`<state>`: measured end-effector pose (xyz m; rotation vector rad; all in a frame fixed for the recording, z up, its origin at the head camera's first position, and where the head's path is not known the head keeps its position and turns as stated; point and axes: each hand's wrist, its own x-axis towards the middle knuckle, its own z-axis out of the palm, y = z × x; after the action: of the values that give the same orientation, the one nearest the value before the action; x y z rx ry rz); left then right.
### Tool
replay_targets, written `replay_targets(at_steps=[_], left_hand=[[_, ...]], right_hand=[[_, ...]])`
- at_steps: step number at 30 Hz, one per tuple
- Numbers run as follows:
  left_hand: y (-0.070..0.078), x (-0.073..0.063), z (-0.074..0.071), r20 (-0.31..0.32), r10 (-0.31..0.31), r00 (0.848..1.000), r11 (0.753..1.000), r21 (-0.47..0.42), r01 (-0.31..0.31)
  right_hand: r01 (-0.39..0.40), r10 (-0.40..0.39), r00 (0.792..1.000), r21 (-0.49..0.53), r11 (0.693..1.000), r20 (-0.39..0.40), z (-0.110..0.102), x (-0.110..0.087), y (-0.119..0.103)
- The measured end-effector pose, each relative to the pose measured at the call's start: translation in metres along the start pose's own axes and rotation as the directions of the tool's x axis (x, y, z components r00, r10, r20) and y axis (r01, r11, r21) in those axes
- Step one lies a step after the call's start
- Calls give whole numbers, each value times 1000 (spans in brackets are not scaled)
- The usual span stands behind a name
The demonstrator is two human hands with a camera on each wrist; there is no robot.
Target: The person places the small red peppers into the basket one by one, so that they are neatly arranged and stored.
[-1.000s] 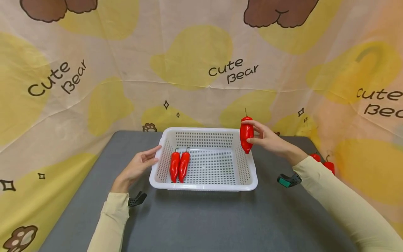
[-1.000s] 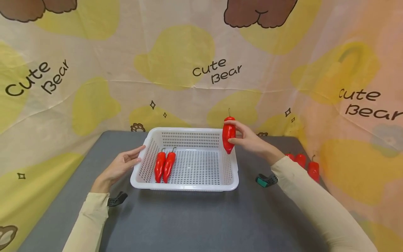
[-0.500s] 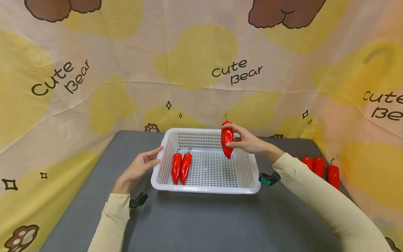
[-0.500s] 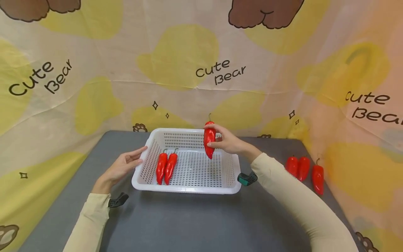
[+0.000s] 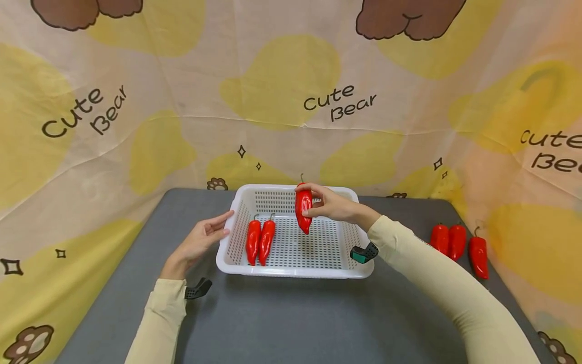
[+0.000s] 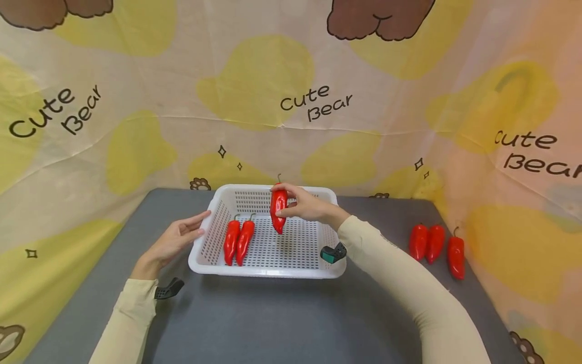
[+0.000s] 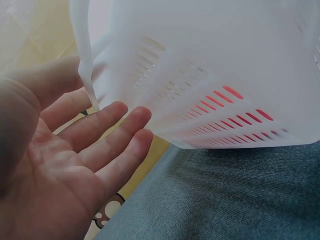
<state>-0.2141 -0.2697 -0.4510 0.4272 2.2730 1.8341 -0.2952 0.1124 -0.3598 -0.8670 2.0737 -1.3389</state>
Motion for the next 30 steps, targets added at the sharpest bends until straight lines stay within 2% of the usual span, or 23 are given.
replay_targets(at_steps=[11,19,24,30], left_hand=[[2,1,-1,3,15,1000,1000,8,-15],[4,1,-1,-7,0,1000,1000,30,1],[5,0,0,-8,-10,1000,1000,29,11],[6,-2,1,-16,-20,1000,999,25,20]], right_hand=[[-72,70,996,26,997,51,11,13,10],[-108,106,991,21,994,77,23,23,14],[-144,145,984,-22,989,106,31,27,15],[-149,168,975,-134,980,148,39,34,14]])
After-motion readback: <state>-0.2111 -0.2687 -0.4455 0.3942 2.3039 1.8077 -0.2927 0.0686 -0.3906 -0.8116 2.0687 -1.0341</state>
